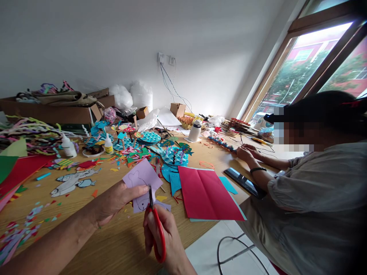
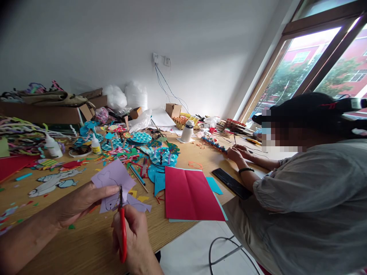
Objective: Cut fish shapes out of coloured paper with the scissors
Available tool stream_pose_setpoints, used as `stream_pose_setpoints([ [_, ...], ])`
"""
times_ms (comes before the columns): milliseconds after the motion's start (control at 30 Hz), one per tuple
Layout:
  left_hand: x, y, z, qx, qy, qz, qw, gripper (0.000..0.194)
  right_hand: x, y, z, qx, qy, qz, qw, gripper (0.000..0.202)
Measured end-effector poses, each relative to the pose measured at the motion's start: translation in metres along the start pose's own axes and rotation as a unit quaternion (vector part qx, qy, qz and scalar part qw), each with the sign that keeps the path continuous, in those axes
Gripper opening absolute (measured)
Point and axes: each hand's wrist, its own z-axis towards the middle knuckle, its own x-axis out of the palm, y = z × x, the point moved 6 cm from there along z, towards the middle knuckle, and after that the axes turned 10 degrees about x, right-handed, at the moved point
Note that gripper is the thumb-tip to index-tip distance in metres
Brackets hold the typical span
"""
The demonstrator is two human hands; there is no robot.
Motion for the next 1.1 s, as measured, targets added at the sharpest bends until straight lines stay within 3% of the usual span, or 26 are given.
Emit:
stream_pose_setpoints([
  [433,0.001,-0.003,0.001,0.008,0.004,-0.016,1.0,0.02,0.0,-0.001,-0.001,0.007,0.009,0.007,1.0,0.053],
  [667,-0.003,-0.003,0.0,0.0,0.028,-0.003,1.0,0.031,0.0,-0.002,0.0,0.004,0.016,-0.001,1.0,0.052],
  [1100,-0.004,-0.001,0.001,-0.014,0.035,-0.009,0.999,0.026,-0.001,-0.011,0.0,0.005,0.018,-0.006,1.0,0.051],
])
